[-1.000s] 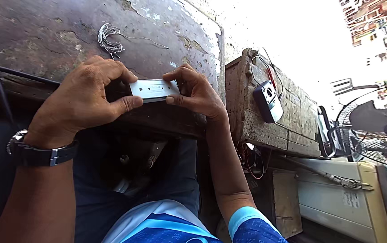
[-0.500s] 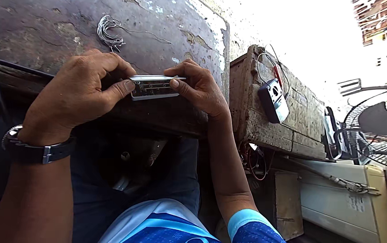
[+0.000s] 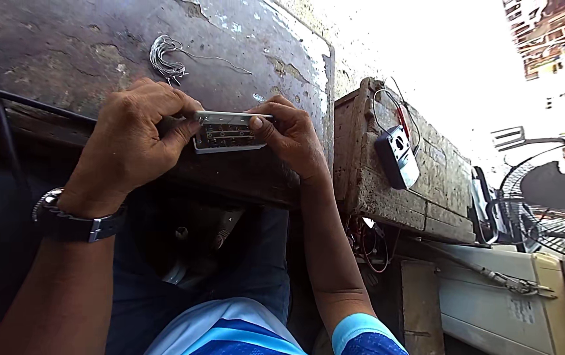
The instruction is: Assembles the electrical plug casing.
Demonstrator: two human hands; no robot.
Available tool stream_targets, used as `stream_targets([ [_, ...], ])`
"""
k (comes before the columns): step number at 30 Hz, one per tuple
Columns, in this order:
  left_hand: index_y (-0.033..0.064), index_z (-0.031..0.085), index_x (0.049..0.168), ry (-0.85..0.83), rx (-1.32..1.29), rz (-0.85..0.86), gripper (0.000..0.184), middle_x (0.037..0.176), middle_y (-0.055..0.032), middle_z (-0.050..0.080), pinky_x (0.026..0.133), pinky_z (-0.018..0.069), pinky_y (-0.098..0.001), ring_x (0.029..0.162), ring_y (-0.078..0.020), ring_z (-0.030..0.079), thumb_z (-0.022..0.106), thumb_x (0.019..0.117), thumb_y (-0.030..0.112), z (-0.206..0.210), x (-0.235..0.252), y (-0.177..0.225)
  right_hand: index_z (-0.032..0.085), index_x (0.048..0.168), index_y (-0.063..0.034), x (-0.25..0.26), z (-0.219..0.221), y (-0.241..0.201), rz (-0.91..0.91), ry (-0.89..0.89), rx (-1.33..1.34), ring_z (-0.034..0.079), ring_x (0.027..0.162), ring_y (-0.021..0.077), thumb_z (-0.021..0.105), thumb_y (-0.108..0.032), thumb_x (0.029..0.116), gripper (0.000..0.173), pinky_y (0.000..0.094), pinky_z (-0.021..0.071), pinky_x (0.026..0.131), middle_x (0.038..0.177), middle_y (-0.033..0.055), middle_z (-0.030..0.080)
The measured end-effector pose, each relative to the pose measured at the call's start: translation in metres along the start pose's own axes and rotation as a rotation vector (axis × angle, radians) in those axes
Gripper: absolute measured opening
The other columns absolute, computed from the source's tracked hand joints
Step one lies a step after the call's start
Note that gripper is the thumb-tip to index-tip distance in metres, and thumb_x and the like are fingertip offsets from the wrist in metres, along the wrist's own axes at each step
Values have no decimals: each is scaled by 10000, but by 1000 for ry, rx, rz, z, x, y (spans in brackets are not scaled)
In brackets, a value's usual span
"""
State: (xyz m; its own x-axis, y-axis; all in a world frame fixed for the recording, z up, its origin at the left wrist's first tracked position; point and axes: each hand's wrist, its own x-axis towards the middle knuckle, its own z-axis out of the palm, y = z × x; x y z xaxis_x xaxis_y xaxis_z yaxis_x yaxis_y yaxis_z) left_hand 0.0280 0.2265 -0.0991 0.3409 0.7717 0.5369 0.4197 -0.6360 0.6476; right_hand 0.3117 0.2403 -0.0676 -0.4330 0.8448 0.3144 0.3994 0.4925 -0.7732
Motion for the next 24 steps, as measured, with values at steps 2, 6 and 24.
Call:
stream_targets([
  [2,80,742,1118,67,-10,-7,227,1137,-83,720,1014,469,-359,1135,-189,625,606,1013,230,2,0,3,762,1069,-17,0,2,0,-62,62,-43,645,870,118,674,-201,1007,213,246,571,693,1033,95,654],
  [6,48,747,1109,180,-20,-2,228,1141,-114,720,1054,438,-378,1180,-231,605,616,1017,211,5,3,14,766,985,6,4,3,-2,-211,200,-99,648,950,179,689,-186,987,207,316,550,788,985,117,708],
  [24,-15,467,1420,223,-690,63,656,1249,-87,637,971,597,-328,1085,-183,677,800,858,55,8,8,34,612,1151,92,30,9,-33,-111,65,433,627,630,106,543,-84,1058,212,253,556,516,898,112,673],
])
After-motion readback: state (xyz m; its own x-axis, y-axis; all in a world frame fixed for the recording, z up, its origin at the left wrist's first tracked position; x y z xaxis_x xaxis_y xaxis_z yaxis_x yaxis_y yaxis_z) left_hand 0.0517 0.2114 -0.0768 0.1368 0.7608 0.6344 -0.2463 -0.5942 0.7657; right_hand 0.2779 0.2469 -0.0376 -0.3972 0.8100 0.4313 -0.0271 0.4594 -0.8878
